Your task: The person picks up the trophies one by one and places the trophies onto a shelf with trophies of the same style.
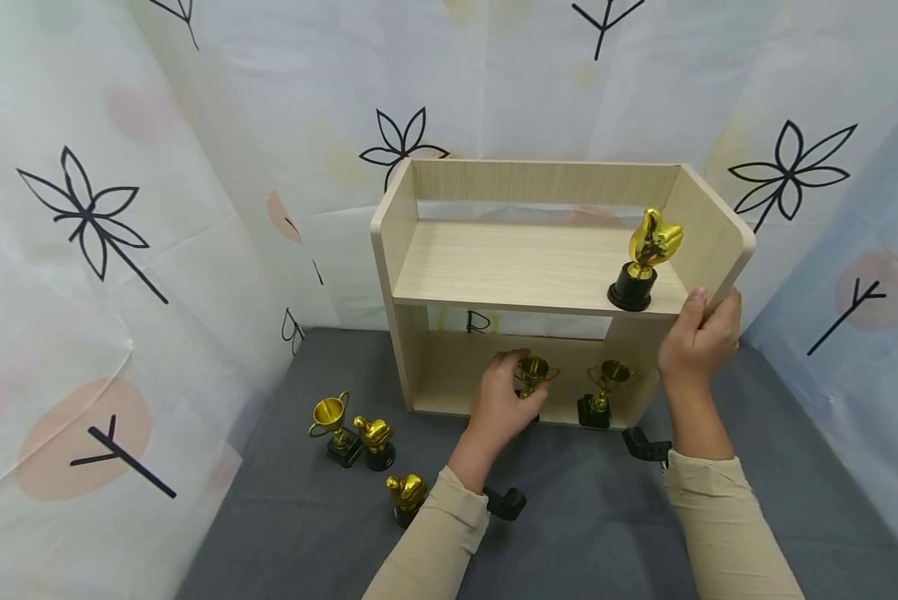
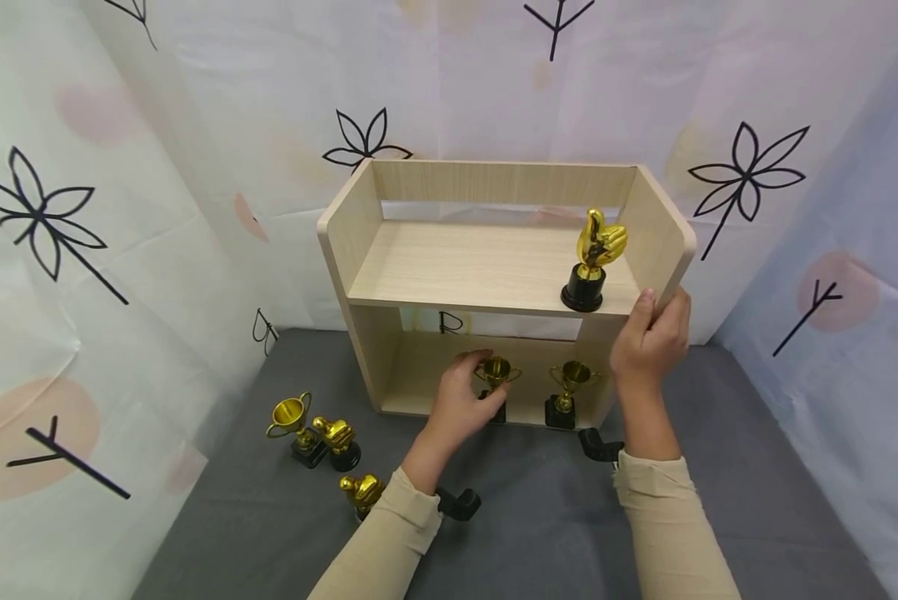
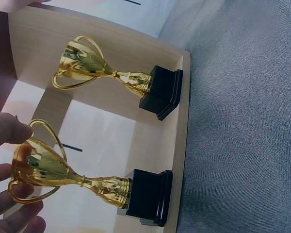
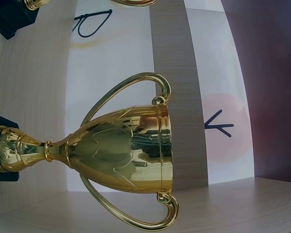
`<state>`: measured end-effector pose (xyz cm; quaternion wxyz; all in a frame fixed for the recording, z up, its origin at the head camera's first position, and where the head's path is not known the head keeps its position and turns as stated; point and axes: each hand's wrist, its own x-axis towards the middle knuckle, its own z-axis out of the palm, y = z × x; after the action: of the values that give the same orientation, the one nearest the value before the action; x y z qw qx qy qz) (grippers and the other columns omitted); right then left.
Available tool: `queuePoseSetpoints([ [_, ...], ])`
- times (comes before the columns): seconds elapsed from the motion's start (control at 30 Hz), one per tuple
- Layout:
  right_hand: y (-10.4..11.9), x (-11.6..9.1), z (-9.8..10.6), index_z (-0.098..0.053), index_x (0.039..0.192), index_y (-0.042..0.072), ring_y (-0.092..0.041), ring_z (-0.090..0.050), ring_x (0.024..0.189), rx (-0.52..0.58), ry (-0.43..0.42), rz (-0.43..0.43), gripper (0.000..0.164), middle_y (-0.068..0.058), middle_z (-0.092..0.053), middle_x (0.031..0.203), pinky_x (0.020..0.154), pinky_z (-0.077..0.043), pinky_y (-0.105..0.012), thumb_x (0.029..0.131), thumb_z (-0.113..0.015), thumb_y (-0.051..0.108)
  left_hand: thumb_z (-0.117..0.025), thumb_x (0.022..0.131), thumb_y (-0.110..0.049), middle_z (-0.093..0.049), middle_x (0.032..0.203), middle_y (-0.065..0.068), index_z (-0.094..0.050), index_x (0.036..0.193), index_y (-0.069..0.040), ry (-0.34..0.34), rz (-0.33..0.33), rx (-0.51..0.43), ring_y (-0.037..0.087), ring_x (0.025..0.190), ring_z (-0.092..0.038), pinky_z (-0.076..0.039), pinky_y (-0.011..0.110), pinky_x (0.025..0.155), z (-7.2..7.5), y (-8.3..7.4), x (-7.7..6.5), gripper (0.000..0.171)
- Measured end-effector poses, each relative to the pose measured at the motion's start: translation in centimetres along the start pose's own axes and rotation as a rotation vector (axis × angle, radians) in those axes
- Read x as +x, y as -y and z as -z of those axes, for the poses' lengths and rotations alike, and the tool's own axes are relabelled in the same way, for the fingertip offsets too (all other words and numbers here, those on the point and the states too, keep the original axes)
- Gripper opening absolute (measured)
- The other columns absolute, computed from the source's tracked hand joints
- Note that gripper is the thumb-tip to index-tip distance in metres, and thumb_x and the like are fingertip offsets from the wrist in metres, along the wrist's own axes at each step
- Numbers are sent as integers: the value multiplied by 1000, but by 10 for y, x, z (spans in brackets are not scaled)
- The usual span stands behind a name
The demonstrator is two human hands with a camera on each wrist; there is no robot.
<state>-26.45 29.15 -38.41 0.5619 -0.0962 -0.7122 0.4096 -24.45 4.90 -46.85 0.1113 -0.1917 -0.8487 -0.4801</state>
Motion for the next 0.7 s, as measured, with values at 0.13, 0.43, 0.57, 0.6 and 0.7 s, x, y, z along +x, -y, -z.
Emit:
queuePoseSetpoints([
  [0.13, 0, -1, 0, -62, 128, -12, -32, -48, 87, 2, 3, -11, 49, 28, -38, 95, 78, -34, -46, 106, -49, 29, -79, 97, -25, -63, 142, 16, -61, 146, -6, -15, -9, 6, 34, 129, -64, -57, 52, 102, 4, 0, -3, 56],
  [0.43, -1, -1, 1, -62, 127, -9, -36, -50, 89, 8, 5, 3, 44, 26, -38, 97, 81, -34, -56, 106, -50, 27, -77, 98, -29, -59, 149, 15, -60, 148, -9, -48, -46, 78, 36, 134, -61, -56, 54, 105, 8, -1, -13, 56],
  [0.57, -1, -1, 0, -63, 127, -8, -33, -50, 89, 5, 4, -12, 43, 25, -39, 97, 81, -35, -52, 106, -50, 27, -78, 97, -28, -53, 155, 17, -57, 151, -10, -68, -46, 84, 38, 139, -57, -54, 57, 107, 10, -2, -16, 61],
  [0.6, -1, -1, -1, -63, 127, -9, -32, -50, 89, 5, 1, -16, 43, 25, -39, 96, 81, -35, -52, 106, -51, 27, -78, 97, -28, -54, 155, 16, -57, 151, -11, -67, -43, 83, 37, 139, -57, -54, 56, 107, 11, -2, -16, 61],
  [0.7, -1, -1, -1, -63, 126, -10, -34, -49, 88, 5, -5, -14, 44, 22, -41, 95, 80, -35, -53, 106, -51, 27, -78, 97, -29, -56, 153, 14, -56, 152, -12, -57, -35, 81, 35, 137, -58, -54, 54, 107, 14, -3, -17, 61],
])
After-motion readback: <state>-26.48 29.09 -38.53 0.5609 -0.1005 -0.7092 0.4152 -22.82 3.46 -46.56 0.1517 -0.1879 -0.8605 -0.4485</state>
